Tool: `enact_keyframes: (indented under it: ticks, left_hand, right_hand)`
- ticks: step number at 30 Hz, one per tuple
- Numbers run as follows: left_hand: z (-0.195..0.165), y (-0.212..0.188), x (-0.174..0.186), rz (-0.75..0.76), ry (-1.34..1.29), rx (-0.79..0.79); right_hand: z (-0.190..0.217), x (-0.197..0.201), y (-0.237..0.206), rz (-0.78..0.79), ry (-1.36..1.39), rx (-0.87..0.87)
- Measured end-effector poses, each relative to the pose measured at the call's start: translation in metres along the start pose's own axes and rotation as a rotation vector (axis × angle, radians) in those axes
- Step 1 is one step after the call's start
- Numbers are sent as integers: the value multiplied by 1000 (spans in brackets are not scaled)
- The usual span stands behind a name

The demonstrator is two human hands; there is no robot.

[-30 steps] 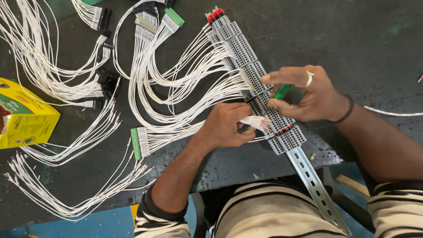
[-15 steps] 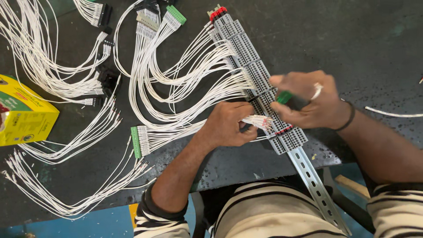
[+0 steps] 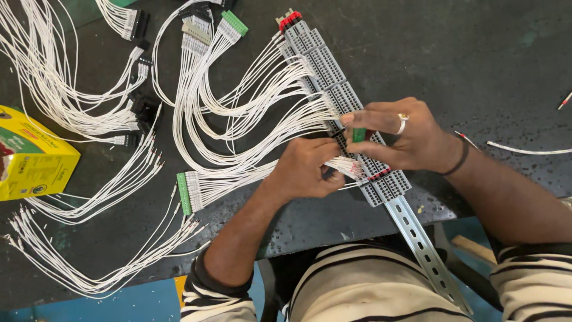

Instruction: The person inserts stripped white wire ends into terminal blocks mounted on a DIN rail and uses a green-handled screwdriver to tighten the terminal screws, working through groups of wires one at a time. They lift and reposition wire bundles between insertions and continue tightening successive terminals along the rail.

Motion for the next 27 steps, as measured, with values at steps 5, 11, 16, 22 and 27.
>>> enact_keyframes:
  ticks: [5,11,16,22,27]
  left_hand:
    - [-2,-3,-2,-28,9,-88]
    - [7,-4,-6,81,12,-50]
    - [3,3,-5,23,33,-54]
    - [8,1,10,28,50,-16]
    - [26,-12,37,-191,-184,337]
  right_hand:
    - [10,-13,-9,10,-65,5]
    - [16,-37,-36,-79,-351,17]
    - [4,-16,-28,-215,3,24]
    - [24,20,-10,-298,-53,-87]
    - [-30,30,1,-425,-1,-156]
Point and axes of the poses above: each hand's wrist, its own y-axis towards the middle knuckle, its own x-axis out of the back of the hand, z = x × y, the point moved 8 cm from there along y, towards the middle knuckle, and after that the axes turned 2 degrees about z, right-handed, at the moved point
